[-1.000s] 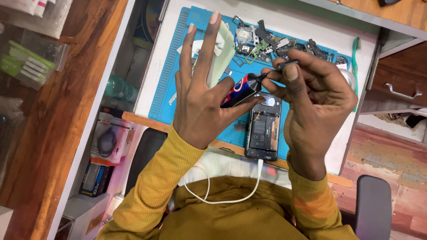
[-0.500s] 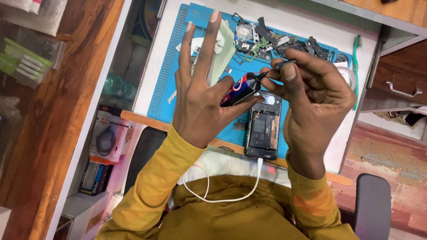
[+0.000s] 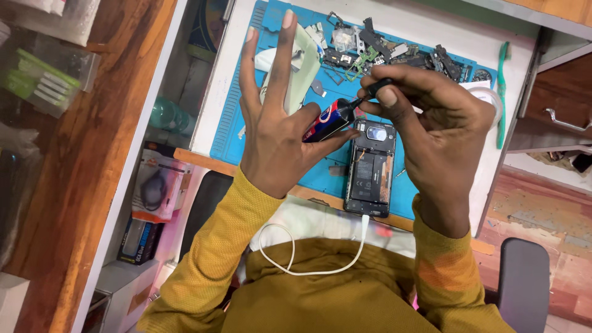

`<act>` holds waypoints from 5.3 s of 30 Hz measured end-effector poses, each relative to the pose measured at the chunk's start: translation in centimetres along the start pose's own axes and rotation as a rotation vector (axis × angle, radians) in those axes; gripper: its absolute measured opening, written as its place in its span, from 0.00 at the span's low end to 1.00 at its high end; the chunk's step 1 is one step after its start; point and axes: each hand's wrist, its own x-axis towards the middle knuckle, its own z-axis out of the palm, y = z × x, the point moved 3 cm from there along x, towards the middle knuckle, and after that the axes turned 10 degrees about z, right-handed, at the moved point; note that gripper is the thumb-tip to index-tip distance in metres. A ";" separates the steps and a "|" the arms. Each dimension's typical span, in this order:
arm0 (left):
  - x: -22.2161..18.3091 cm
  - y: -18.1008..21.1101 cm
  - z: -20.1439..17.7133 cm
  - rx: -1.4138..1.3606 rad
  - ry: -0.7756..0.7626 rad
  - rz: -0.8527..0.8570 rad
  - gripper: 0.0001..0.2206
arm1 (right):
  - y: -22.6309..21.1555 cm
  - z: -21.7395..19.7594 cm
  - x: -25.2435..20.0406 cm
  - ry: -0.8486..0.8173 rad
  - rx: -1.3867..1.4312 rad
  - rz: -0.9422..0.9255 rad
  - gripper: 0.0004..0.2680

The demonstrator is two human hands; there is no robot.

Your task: The person applies adhesive to the frame of a disassembled smartphone and then reassembles the device by attaching the back cover. After assembly, the person secures the phone with rubber bands and tests the screen functionality by interacting with the display.

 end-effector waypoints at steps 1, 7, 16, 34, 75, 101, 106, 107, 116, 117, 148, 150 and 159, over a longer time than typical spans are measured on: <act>-0.1 0.0 0.1 -0.004 0.002 -0.003 0.18 | 0.2 0.1 0.0 -0.010 0.001 0.007 0.07; -0.1 -0.3 0.0 0.009 0.017 -0.002 0.17 | 1.1 0.7 -0.2 -0.032 -0.083 0.011 0.06; 0.0 -1.6 -0.4 -0.211 -0.017 -0.119 0.21 | 3.2 1.5 1.7 -0.335 -0.099 0.325 0.16; -4.2 -4.6 -2.3 -1.017 0.293 -0.522 0.28 | 10.6 -1.4 6.8 -0.231 -0.588 0.401 0.09; -2.7 2.6 8.5 -0.407 -0.349 -0.546 0.14 | 9.7 -6.7 -9.5 0.333 0.841 0.137 0.24; -1.2 2.8 10.2 -2.092 0.156 -0.682 0.24 | 3.8 -6.1 -8.3 0.209 0.348 0.130 0.27; -2.4 2.9 10.7 -2.141 0.250 -0.608 0.26 | 3.6 -2.4 -7.6 0.310 -0.119 0.216 0.25; -2.7 2.9 10.8 -2.103 0.271 -0.599 0.26 | 3.4 -1.6 -7.4 0.316 -0.244 0.246 0.25; -5.2 2.0 11.9 -1.877 0.350 -0.650 0.35 | 2.6 2.7 -6.7 0.351 -0.639 0.254 0.27; -5.2 2.0 11.6 -1.863 0.340 -0.626 0.36 | 2.6 2.9 -6.7 0.338 -0.655 0.215 0.27; -4.5 2.3 10.3 -1.970 0.186 -0.539 0.36 | 3.3 3.5 -6.4 0.240 -0.627 0.196 0.28; -4.4 2.3 10.5 -1.993 0.196 -0.550 0.35 | 3.3 3.4 -6.4 0.235 -0.654 0.191 0.29; -3.7 2.5 9.6 -1.964 0.224 -0.596 0.31 | 3.0 3.3 -6.6 0.252 -0.716 0.296 0.29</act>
